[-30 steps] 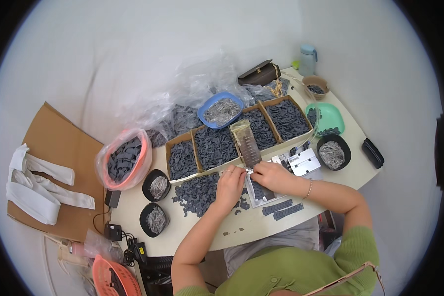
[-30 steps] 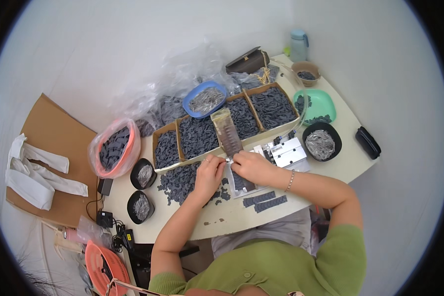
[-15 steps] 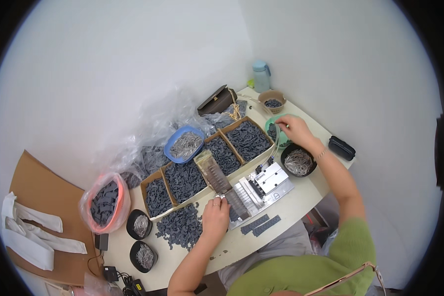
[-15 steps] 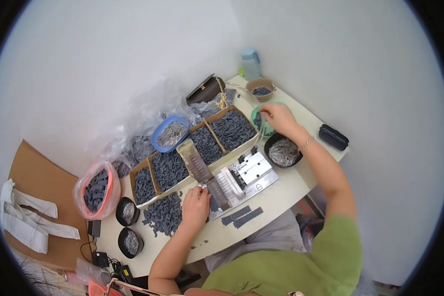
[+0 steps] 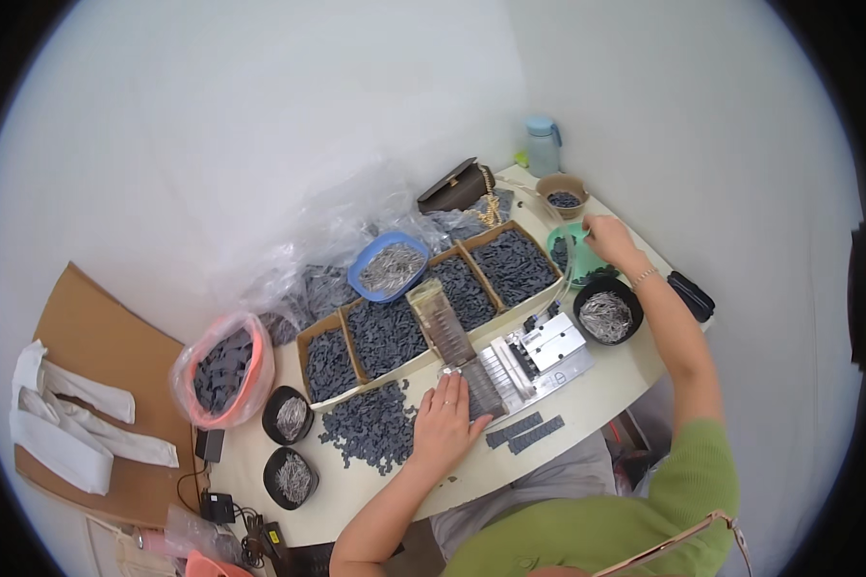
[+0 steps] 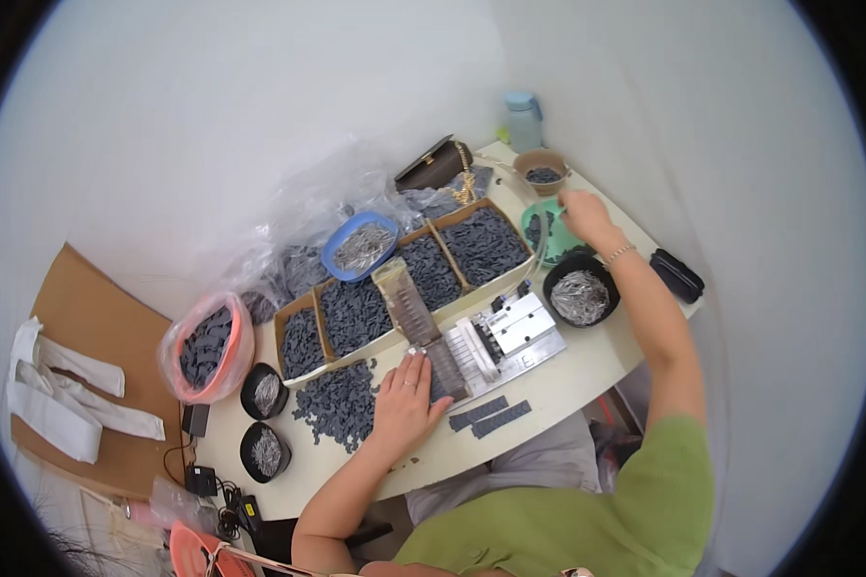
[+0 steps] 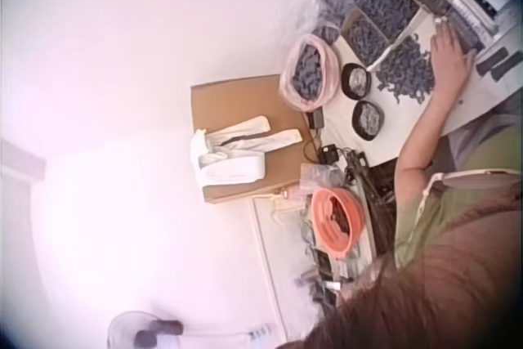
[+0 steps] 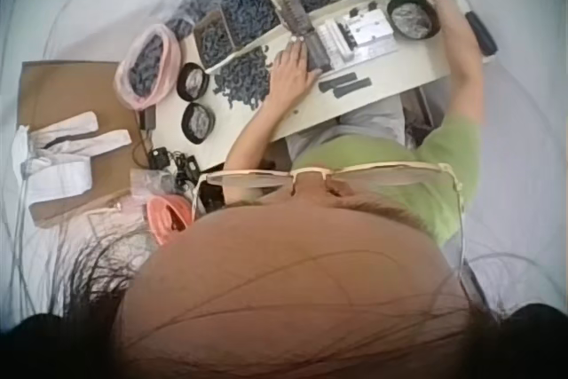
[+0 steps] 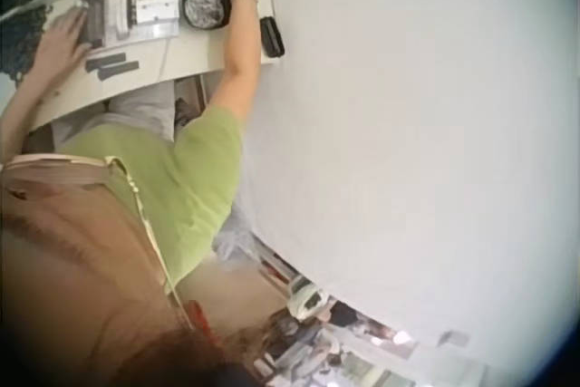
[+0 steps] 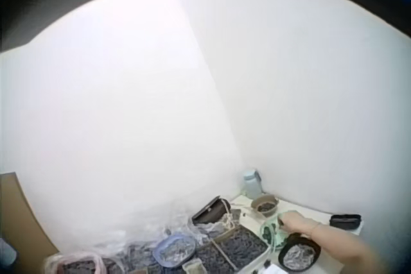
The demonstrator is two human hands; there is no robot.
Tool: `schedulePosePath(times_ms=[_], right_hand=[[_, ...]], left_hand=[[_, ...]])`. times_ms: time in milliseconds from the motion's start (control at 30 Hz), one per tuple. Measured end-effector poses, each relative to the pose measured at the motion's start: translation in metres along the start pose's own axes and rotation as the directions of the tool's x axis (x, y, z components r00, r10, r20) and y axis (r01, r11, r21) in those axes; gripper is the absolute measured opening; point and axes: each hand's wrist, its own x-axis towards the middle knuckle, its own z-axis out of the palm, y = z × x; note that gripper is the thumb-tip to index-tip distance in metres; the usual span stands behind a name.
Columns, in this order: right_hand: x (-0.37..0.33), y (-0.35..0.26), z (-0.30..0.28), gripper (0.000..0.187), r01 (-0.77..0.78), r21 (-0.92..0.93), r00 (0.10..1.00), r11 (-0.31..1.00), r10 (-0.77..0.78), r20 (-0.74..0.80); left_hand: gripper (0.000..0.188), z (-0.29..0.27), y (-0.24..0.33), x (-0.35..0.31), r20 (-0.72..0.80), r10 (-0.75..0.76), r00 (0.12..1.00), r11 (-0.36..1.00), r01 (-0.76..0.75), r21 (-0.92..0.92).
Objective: The person assembles small gray plastic components using a metal fixture. They retrieve pieces from various containers on the table, fit them together by hand on the fixture, and place completed units aside.
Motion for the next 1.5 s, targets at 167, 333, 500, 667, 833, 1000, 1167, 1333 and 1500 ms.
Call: schedulePosePath(times_ms=[167,333,500,667,833,1000,1167,1333,1500], right_hand=[[-0.030,-0.122,-0.054,0.011,0.123,0.553,0.990,0.824,-0.144,-0.006],[-0.088,-0.220,-0.016,0.008,0.546,0.557,0.744,0.626,-0.667,0.020],[-0.107,-0.236,0.012,0.011,0.721,0.272,0.663,0.638,-0.749,0.000],[-0.120,-0.235,-0.005,0.022,0.782,0.155,0.607,0.604,-0.794,0.030],[-0.125,-0.221,-0.012,0.027,0.734,0.193,0.670,0.652,-0.741,-0.043],[-0.107,-0.166,-0.045,0.023,0.500,0.262,0.863,0.826,-0.501,-0.068],[-0.106,-0.095,-0.092,0.017,0.100,0.067,0.983,0.993,-0.109,0.146],[-0.115,-0.066,-0.082,0.013,0.116,0.122,0.934,0.986,-0.150,0.324],[-0.117,-0.066,-0.072,0.009,0.093,0.173,0.953,0.980,-0.138,0.270]], left_hand=[[0.069,0.003,0.002,-0.004,0.055,-0.062,0.997,0.997,0.064,-0.039],[0.072,-0.012,0.018,-0.024,0.111,-0.031,0.993,0.997,0.038,-0.062],[0.056,-0.055,-0.001,-0.066,0.112,-0.140,0.984,0.983,0.152,-0.103],[0.037,-0.096,-0.069,-0.131,-0.185,-0.524,0.832,0.842,0.539,0.039],[0.021,-0.104,-0.131,-0.187,-0.114,-0.776,0.620,0.613,0.784,0.097],[0.011,-0.110,-0.144,-0.190,-0.001,-0.855,0.519,0.516,0.849,0.112],[0.012,-0.116,-0.139,-0.192,-0.064,-0.855,0.515,0.500,0.850,0.167],[0.015,-0.117,-0.143,-0.184,-0.205,-0.833,0.514,0.474,0.854,0.215],[0.007,-0.075,-0.089,-0.092,0.061,-0.706,0.706,0.447,0.511,-0.734]])
